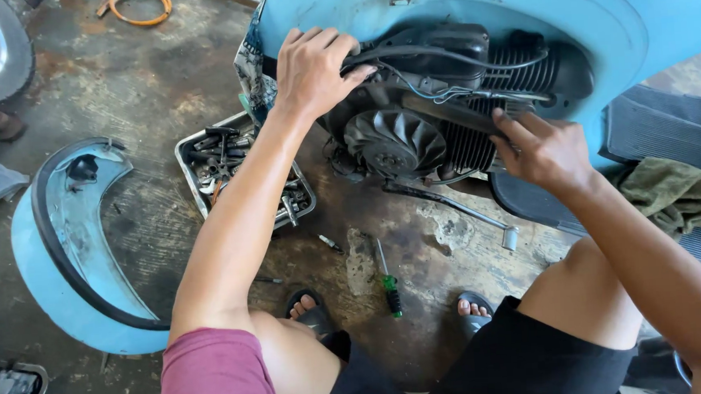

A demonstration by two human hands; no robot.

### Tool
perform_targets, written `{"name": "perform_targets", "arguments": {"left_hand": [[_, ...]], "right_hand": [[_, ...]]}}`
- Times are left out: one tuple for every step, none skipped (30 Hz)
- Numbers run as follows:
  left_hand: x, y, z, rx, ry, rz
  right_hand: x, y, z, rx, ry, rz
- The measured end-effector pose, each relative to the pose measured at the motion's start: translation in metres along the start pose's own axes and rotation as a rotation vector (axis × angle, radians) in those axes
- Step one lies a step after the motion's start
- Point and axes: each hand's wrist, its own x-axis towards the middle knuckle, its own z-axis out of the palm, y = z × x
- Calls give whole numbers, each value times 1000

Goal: The person sits on the floor beside a blue scooter and uses a flat file to file the metal fan housing of the exposed engine, steadying the part with the other hand. They reposition the file repeatedly on the component, then reach into a tray of tools on the floor while continuing to hold the file.

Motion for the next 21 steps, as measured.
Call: {"name": "perform_targets", "arguments": {"left_hand": [[-1,0,-1,1,-2,-5],[1,1,-1,-2,-2,-3],[3,2,-1,-4,-2,-2],[6,3,-4,0,3,10],[8,4,-7,-9,3,2],[6,8,-9,-25,-2,-13],[5,7,-8,-27,-2,-10],[4,5,-5,-24,0,-17],[4,2,-3,-21,2,-24],[3,1,2,-17,5,-30],[2,-1,8,-20,-8,-25],[0,-3,12,-22,-26,-17],[-3,-1,4,-17,-27,-19],[-1,2,-2,-55,-23,-16],[2,6,-8,-93,-19,-13],[1,4,-1,-95,-18,-6],[0,3,5,-104,-22,21],[2,-3,10,-101,-16,46],[-6,-4,9,-92,-4,52],[-7,-9,10,-100,9,59],[-8,-13,12,-108,21,66]], "right_hand": [[6,-2,5,3,-2,-4],[10,-3,10,-14,-9,-19],[14,-3,15,-30,-16,-35],[21,-4,14,-36,-5,-28],[28,-6,13,-14,13,-22],[31,-8,10,11,21,-18],[22,-9,9,9,21,-14],[17,-7,9,22,24,3],[11,-6,9,35,27,21],[6,-5,9,35,28,13],[0,-4,8,26,9,36],[-6,-5,8,21,-10,63],[0,-8,7,25,-7,61],[6,-9,5,-2,-7,33],[12,-9,3,-30,-6,5],[12,-8,2,-34,-4,11],[13,-7,0,37,7,29],[19,-3,1,105,28,35],[7,-3,6,97,42,30],[0,2,12,153,66,53],[-8,7,19,211,90,73]]}}
